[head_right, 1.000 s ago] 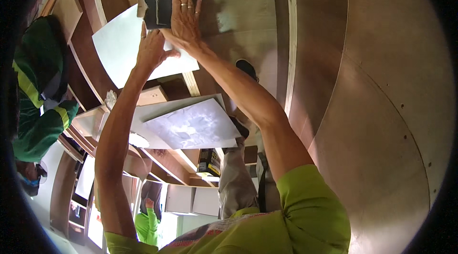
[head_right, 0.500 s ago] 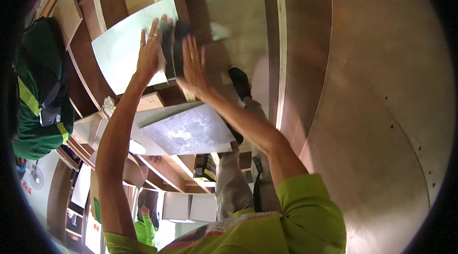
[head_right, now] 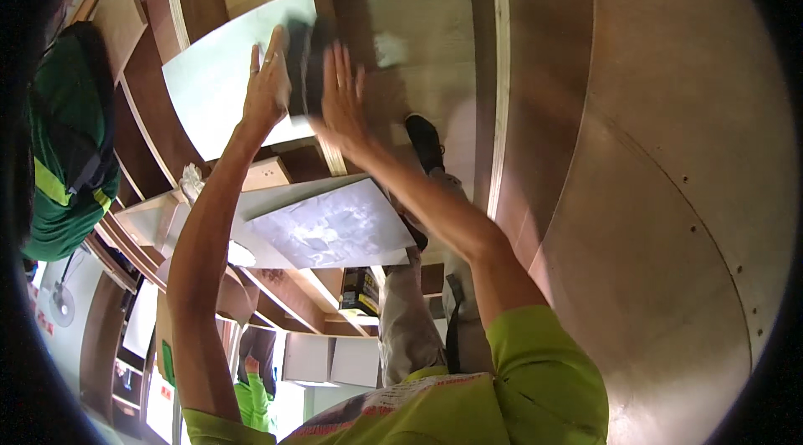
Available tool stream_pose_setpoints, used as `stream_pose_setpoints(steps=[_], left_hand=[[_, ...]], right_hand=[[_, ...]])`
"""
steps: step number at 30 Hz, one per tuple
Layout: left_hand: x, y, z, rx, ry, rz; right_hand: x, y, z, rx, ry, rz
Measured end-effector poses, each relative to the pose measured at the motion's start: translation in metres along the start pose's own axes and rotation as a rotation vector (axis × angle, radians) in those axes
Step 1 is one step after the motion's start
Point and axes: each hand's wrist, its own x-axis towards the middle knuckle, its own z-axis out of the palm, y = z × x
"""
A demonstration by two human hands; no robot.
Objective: The person assembles wooden cabinet components by hand, using sandpaper to smooth a wooden drawer piece and then fitting a panel into a wooden cabinet frame.
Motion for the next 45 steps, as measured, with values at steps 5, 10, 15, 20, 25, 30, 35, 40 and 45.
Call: stream_pose_setpoints(steps=[5,10,15,20,25,30,35,40,45], left_hand=[[0.016,0.007,-0.015,-0.005,-0.299,-0.089],[0.005,0.000,0.008,0.104,0.196,0.059],[0.005,0.003,-0.003,0.022,-0.025,-0.002],[0.003,0.003,0.010,0.081,0.188,0.019],[0.012,0.007,-0.010,0.221,-0.277,-0.042],[0.002,-0.004,0.004,0.074,-0.050,0.007],[0.003,-0.003,0.015,0.212,0.135,0.023],[0.002,0.002,-0.003,-0.055,-0.111,-0.019],[0.004,0.000,0.013,-0.015,0.180,0.018]], right_hand=[[0.106,-0.012,-0.023,0.016,0.160,-0.075],[-0.019,0.006,0.004,0.001,0.024,-0.013],[0.107,-0.028,-0.032,0.013,0.184,-0.043],[-0.027,0.002,0.000,-0.034,-0.031,-0.011],[0.068,-0.010,-0.013,0.024,0.110,-0.004],[0.058,-0.010,-0.017,-0.067,0.069,-0.103],[-0.013,0.004,0.008,-0.042,0.032,-0.020],[0.086,-0.005,-0.019,0.040,0.164,-0.148],[-0.036,0.015,0.015,-0.004,0.013,-0.019]])
